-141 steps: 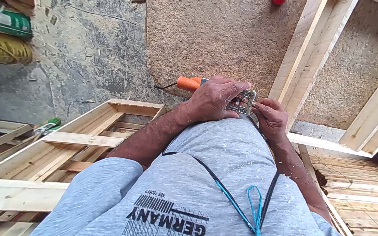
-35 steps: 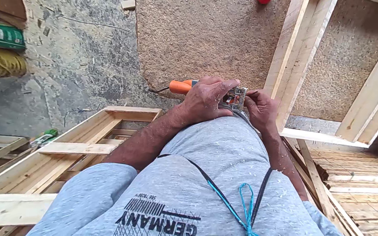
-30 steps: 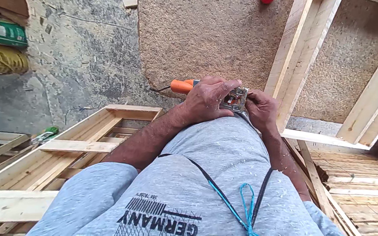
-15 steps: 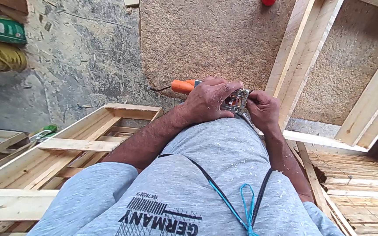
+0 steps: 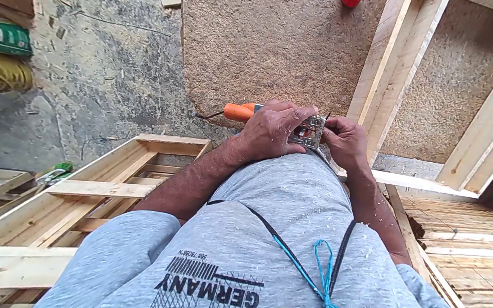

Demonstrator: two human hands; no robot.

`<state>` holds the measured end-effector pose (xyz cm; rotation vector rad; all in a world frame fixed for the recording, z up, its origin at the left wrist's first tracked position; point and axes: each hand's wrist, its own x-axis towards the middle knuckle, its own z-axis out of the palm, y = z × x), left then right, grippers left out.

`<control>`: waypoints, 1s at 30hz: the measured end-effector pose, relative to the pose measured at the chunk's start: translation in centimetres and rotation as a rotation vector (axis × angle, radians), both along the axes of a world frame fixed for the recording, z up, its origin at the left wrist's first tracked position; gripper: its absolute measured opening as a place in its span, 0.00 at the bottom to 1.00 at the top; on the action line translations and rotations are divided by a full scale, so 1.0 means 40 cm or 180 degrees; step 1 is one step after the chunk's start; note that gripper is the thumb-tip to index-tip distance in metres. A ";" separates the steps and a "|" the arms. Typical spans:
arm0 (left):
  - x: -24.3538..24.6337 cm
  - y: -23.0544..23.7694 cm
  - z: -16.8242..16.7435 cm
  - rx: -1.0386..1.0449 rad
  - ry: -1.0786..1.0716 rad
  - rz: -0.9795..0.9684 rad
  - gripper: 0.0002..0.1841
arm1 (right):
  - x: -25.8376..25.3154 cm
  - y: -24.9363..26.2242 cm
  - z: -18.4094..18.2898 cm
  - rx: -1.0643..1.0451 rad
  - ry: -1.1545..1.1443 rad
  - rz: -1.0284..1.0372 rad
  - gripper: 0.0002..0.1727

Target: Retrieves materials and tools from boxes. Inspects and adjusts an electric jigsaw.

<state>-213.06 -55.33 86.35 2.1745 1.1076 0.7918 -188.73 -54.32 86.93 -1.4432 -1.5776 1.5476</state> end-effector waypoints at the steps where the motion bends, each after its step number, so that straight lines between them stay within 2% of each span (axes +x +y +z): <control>1: -0.001 0.000 0.000 0.0001 -0.0008 -0.0001 0.41 | 0.000 0.001 -0.001 -0.0078 0.0055 -0.0016 0.03; 6: 0.000 0.000 -0.002 -0.0002 -0.0020 -0.0021 0.41 | 0.001 0.013 0.003 -0.0378 0.0213 -0.0006 0.03; 10: -0.001 0.001 -0.002 -0.0003 -0.0012 -0.0016 0.41 | 0.002 0.017 0.010 0.0308 -0.0188 0.0314 0.04; 13: -0.001 0.003 0.000 0.0007 -0.0042 -0.0021 0.41 | 0.004 0.012 0.001 0.0543 -0.0117 0.0325 0.04; 18: -0.004 0.005 0.003 -0.0034 -0.0060 -0.0040 0.40 | -0.014 0.004 0.005 -0.0741 0.0701 -0.0270 0.03; 21: -0.004 0.007 0.000 -0.0031 -0.0070 -0.0044 0.41 | -0.014 0.016 0.003 -0.1112 0.0990 -0.0361 0.02; 26: -0.008 0.008 -0.006 0.0008 -0.0096 -0.0073 0.41 | -0.001 0.020 -0.015 -0.0632 0.0866 -0.0019 0.04; 30: -0.007 0.009 0.000 -0.0017 -0.0086 -0.0093 0.40 | -0.001 0.024 -0.027 -0.1162 0.1248 -0.0147 0.04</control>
